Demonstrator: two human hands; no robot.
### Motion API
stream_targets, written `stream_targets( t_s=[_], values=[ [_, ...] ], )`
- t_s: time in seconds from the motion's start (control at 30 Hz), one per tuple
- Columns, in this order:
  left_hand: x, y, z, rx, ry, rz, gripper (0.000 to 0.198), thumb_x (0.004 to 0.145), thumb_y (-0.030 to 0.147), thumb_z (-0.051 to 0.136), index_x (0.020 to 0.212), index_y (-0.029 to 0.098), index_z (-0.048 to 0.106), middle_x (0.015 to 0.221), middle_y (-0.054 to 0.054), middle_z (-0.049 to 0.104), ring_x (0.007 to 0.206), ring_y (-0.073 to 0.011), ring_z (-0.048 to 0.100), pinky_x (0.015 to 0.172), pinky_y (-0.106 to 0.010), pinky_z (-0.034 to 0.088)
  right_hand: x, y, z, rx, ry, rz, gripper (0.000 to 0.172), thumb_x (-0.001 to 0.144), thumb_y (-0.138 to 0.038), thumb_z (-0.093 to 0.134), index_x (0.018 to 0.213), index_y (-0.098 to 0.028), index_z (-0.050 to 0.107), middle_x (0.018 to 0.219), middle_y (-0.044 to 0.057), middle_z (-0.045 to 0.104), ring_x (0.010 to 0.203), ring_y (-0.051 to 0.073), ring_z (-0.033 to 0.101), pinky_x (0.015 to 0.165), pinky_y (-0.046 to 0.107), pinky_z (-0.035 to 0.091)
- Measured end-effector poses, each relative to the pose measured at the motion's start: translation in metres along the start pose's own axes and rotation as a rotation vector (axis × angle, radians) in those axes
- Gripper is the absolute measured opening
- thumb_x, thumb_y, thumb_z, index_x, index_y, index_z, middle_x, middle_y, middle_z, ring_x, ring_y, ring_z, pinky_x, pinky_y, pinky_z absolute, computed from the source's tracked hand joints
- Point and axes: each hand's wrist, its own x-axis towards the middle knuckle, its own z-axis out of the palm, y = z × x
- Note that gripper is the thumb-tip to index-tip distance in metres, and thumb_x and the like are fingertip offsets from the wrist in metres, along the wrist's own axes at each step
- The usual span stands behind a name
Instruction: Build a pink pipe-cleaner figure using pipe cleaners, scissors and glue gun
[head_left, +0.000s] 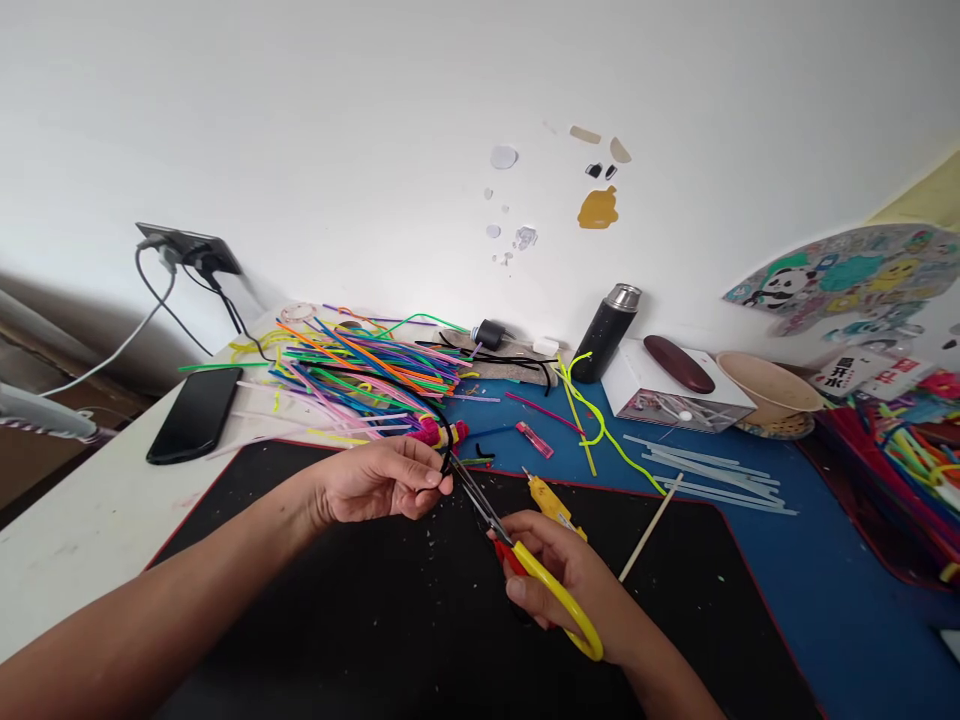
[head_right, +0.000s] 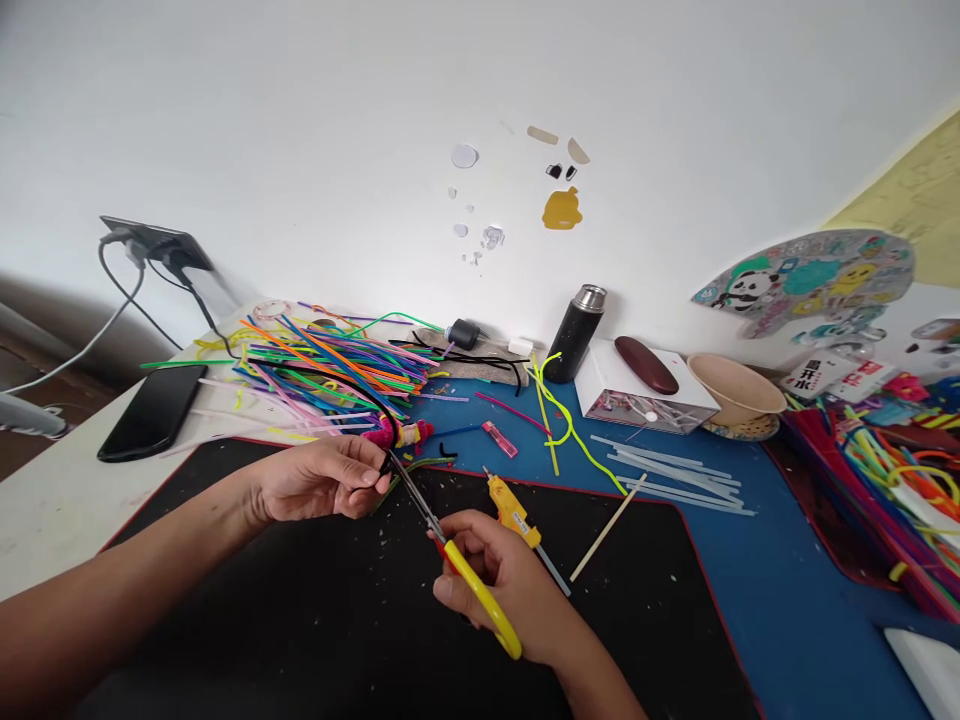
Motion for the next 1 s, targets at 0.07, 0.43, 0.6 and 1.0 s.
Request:
stream_targets(
  t_s=[0.07, 0.43, 0.6, 1.0],
  values=[
    [0.002, -0.002, 0.001, 0.006, -0.009, -0.012, 0.018, 0.074, 0.019, 0.093, 0.081, 0.005, 0.083, 0.061, -0.007, 0.068, 0.053, -0.0093, 0.055, 0.052, -0.02, 0.036, 0.0, -0.004, 0.002, 0.009, 0.007, 0.019, 0.057, 0.088, -0.057, 0.087, 0.127, -0.022, 0.067, 0.086, -0.004, 0.057, 0.057, 0.005, 0.044, 0.048, 0.018, 0.036],
    [0.008, -0.01, 0.002, -0.017, 0.008, -0.033, 0.018, 0.068, 0.019, 0.094, 0.071, 0.009, 0.078, 0.064, -0.007, 0.071, 0.053, -0.0097, 0.054, 0.051, -0.02, 0.03, 0.008, 0.006, -0.002, -0.009, 0.015, 0.004, 0.053, 0.087, -0.054, 0.088, 0.125, -0.022, 0.069, 0.085, -0.003, 0.057, 0.061, 0.007, 0.043, 0.05, 0.019, 0.037],
    [0.012, -0.01, 0.003, -0.011, 0.005, -0.049, 0.019, 0.068, 0.02, 0.094, 0.071, 0.009, 0.079, 0.059, -0.007, 0.068, 0.052, -0.0097, 0.053, 0.051, -0.02, 0.031, 0.012, 0.016, -0.008, -0.049, 0.029, -0.025, 0.054, 0.087, -0.055, 0.088, 0.124, -0.022, 0.069, 0.082, -0.003, 0.055, 0.063, 0.008, 0.044, 0.05, 0.019, 0.034],
    [0.008, -0.006, 0.015, 0.003, 0.117, 0.017, 0.024, 0.069, 0.025, 0.098, 0.079, 0.008, 0.084, 0.064, -0.006, 0.068, 0.058, -0.0094, 0.055, 0.054, -0.019, 0.038, 0.017, 0.004, 0.003, 0.112, 0.11, -0.096, 0.053, 0.093, -0.055, 0.082, 0.129, -0.02, 0.063, 0.073, -0.007, 0.057, 0.049, 0.007, 0.047, 0.051, 0.023, 0.036]
  ],
)
